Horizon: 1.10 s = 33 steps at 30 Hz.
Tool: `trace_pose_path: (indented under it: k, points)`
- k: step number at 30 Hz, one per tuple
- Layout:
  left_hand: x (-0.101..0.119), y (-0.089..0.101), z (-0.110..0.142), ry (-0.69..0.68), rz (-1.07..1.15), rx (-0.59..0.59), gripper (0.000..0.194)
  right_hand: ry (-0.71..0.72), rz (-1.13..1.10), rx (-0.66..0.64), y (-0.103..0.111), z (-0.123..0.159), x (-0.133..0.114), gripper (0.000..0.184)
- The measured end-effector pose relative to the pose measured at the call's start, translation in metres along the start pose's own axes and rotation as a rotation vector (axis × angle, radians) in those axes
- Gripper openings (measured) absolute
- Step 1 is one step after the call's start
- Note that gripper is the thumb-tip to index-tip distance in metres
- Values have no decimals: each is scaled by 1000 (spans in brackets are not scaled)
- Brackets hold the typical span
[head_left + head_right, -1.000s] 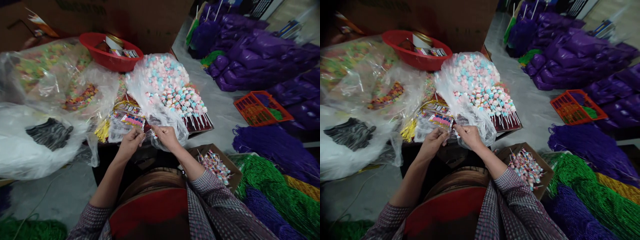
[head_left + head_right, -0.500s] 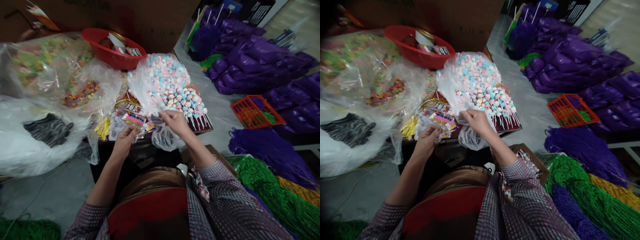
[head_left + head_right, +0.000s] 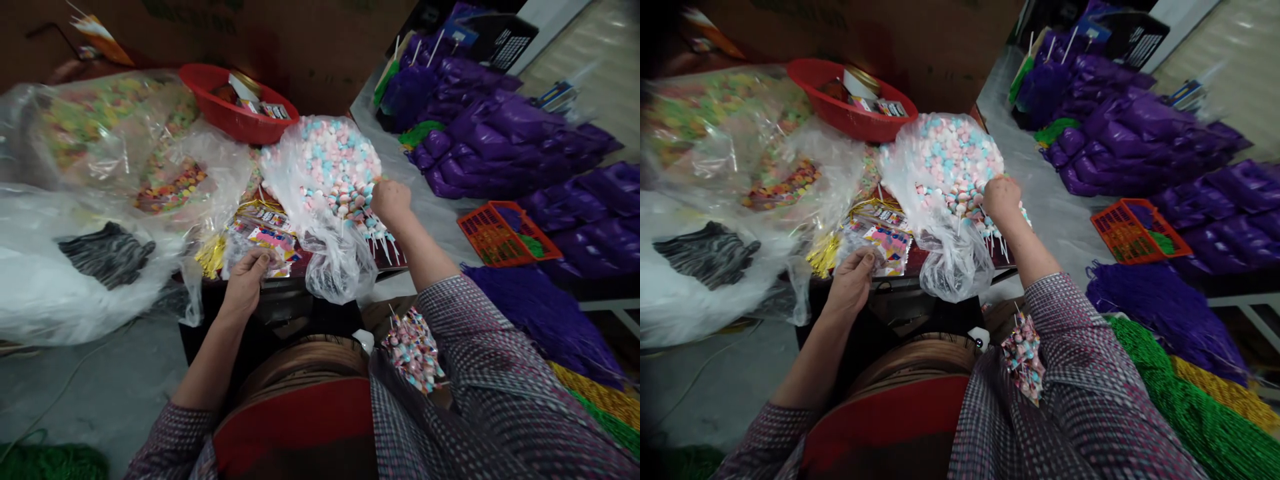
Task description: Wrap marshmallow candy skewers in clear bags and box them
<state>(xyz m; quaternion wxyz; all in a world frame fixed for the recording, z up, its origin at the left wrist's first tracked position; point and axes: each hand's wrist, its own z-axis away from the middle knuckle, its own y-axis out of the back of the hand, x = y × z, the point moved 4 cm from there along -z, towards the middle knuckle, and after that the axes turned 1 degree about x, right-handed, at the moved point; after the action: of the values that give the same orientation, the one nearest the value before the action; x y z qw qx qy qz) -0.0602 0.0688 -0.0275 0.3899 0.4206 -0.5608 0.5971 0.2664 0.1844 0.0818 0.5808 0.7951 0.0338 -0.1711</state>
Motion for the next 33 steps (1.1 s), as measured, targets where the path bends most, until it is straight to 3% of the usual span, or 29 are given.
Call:
trace_pose_path:
  k: [3,6,8,11,13,16,20,24,29,33]
  points:
    - [-3,5,-4,-1,56,43,41,-110,171,21,13,5,11,23]
    - [-9,7,-7,22,140,87,47,-107,103,119,29,19,20,27]
    - [-14,6,-9,43,192,110,49,-113,-81,187,35,34,27,28]
    - [-16,4,-12,51,225,96,47,-111,-610,217,31,63,32,23]
    - [-15,3,-13,38,219,68,45,-97,-895,179,26,83,29,23]
    - [-13,5,-13,0,191,50,42,-130,-1066,76,20,112,18,28]
    - [-12,7,-11,-47,141,39,39,-152,-1167,-46,18,138,3,30]
    - [-12,7,-10,-75,98,10,38,-70,-1204,-107,16,151,-4,26]
    - [-3,7,-5,-84,-6,-56,34,-5,-1047,-77,16,153,10,20]
    - [4,-2,8,3,-152,-205,28,-26,-900,-37,21,157,24,19]
